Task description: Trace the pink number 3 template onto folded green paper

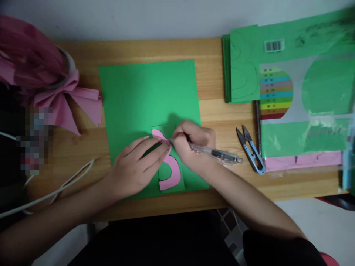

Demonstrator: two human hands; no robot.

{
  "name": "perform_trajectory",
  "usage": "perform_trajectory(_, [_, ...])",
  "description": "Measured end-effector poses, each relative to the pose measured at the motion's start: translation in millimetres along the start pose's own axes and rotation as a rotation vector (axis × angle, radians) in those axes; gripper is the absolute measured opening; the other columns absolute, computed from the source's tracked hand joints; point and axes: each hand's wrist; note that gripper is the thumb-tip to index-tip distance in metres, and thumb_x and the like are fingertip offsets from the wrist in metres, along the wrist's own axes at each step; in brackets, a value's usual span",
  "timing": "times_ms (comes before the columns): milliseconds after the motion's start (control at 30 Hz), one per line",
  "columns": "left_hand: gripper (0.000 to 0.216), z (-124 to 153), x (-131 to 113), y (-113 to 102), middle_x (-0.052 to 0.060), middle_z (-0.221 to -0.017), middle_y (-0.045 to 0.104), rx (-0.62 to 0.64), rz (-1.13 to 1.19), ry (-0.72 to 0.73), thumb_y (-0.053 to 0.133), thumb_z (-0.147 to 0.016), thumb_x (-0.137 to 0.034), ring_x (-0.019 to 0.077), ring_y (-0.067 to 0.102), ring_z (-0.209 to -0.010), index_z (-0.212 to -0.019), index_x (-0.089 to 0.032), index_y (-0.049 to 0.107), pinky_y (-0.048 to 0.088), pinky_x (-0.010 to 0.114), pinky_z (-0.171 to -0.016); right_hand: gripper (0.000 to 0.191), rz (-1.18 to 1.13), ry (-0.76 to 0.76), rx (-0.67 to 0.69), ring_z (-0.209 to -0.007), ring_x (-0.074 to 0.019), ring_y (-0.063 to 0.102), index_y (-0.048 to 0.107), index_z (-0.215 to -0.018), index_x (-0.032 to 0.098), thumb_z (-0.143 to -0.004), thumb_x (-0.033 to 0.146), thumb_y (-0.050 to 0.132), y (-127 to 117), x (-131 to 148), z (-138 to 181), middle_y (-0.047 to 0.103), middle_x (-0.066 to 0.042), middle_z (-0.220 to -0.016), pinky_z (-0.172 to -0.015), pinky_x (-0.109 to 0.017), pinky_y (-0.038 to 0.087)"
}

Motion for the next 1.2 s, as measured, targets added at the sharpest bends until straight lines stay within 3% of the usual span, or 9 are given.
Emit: perform_trajectory(1200, [0.023, 0.5, 0.0, -1.2, 0.002, -0.113, 0.073, 0.041, -0.024, 0.01, 0.049, -0.097, -0.014, 0.0202, 0.064, -0.105, -0.107, -0.012, 0.069, 0.049, 0.034, -0.099, 0.024, 0.013, 0.005, 0.002, -0.045, -0.0108, 0.053, 0.059, -0.058, 0.022, -0.071, 0.007, 0.046, -4.6, -3.9, 10.0, 0.058, 0.003, -0.049, -0.043, -0.022, 0.041])
Point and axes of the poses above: each hand's wrist, its own z-axis away from the middle knuckle, its own y-axis out of the palm, x = y × z
